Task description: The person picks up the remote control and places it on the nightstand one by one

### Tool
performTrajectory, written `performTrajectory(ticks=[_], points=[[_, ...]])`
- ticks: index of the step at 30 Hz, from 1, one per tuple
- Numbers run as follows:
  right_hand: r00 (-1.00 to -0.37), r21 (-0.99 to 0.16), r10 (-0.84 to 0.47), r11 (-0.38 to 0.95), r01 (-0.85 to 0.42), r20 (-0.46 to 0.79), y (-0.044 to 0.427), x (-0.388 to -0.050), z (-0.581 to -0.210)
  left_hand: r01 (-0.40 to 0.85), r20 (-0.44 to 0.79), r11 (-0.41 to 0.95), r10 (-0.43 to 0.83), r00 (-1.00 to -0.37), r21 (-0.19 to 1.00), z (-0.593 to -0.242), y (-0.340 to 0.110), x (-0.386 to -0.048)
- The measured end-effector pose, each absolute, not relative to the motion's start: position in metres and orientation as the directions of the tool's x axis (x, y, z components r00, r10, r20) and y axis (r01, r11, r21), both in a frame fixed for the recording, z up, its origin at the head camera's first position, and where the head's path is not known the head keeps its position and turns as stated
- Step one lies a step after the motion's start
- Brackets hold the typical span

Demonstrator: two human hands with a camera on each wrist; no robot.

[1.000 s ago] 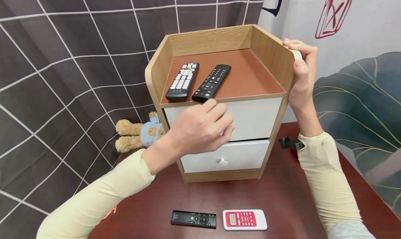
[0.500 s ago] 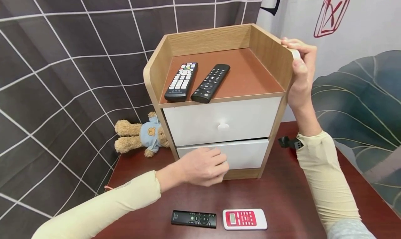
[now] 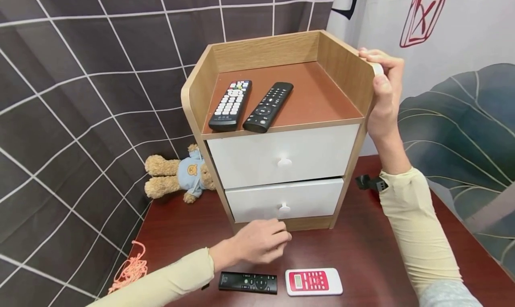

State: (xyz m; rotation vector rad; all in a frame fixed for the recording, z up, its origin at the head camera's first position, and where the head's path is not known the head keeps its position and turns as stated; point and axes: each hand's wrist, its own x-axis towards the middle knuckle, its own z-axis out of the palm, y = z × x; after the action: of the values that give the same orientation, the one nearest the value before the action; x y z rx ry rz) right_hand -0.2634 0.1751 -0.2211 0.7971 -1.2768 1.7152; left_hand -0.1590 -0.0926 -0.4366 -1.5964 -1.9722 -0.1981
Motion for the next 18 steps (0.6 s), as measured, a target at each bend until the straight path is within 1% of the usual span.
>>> performTrajectory(ticks=[2, 4, 6, 8, 10, 11, 13, 18], points=[[-0.456, -0.434, 0.250, -0.141, -0.890, 0.854, 0.175, -0.263, -0.221, 0.943, 0.505, 0.280, 0.849, -0.154, -0.182, -0.449, -0.091, -0.154], [-0.459, -0.437, 0.253, -0.142, -0.888, 0.852, 0.175, -0.262, -0.221, 0.944, 0.448, 0.311, 0.863, -0.233, -0.109, -0.461, -0.090, -0.148], [-0.458, -0.437, 0.256, -0.139, -0.889, 0.851, 0.175, -0.261, -0.220, 0.928, 0.341, 0.371, 0.877, -0.340, -0.030, -0.472, -0.086, -0.142], [-0.454, -0.435, 0.258, -0.130, -0.891, 0.853, 0.174, -0.261, -0.220, 0.898, 0.227, 0.440, 0.873, -0.432, 0.020, -0.483, -0.084, -0.135], [-0.452, -0.433, 0.257, -0.129, -0.892, 0.854, 0.174, -0.262, -0.220, 0.868, 0.127, 0.496, 0.859, -0.496, 0.041, -0.491, -0.081, -0.128], [-0.451, -0.432, 0.255, -0.132, -0.892, 0.855, 0.174, -0.262, -0.220, 0.858, 0.096, 0.511, 0.853, -0.513, 0.051, -0.495, -0.080, -0.125], [-0.451, -0.430, 0.249, -0.137, -0.892, 0.857, 0.174, -0.263, -0.221, 0.850, 0.063, 0.524, 0.847, -0.527, 0.060, -0.503, -0.079, -0.121], [-0.453, -0.434, 0.235, -0.132, -0.891, 0.860, 0.176, -0.264, -0.221, 0.847, 0.007, 0.524, 0.850, -0.527, 0.093, -0.512, -0.073, -0.113]])
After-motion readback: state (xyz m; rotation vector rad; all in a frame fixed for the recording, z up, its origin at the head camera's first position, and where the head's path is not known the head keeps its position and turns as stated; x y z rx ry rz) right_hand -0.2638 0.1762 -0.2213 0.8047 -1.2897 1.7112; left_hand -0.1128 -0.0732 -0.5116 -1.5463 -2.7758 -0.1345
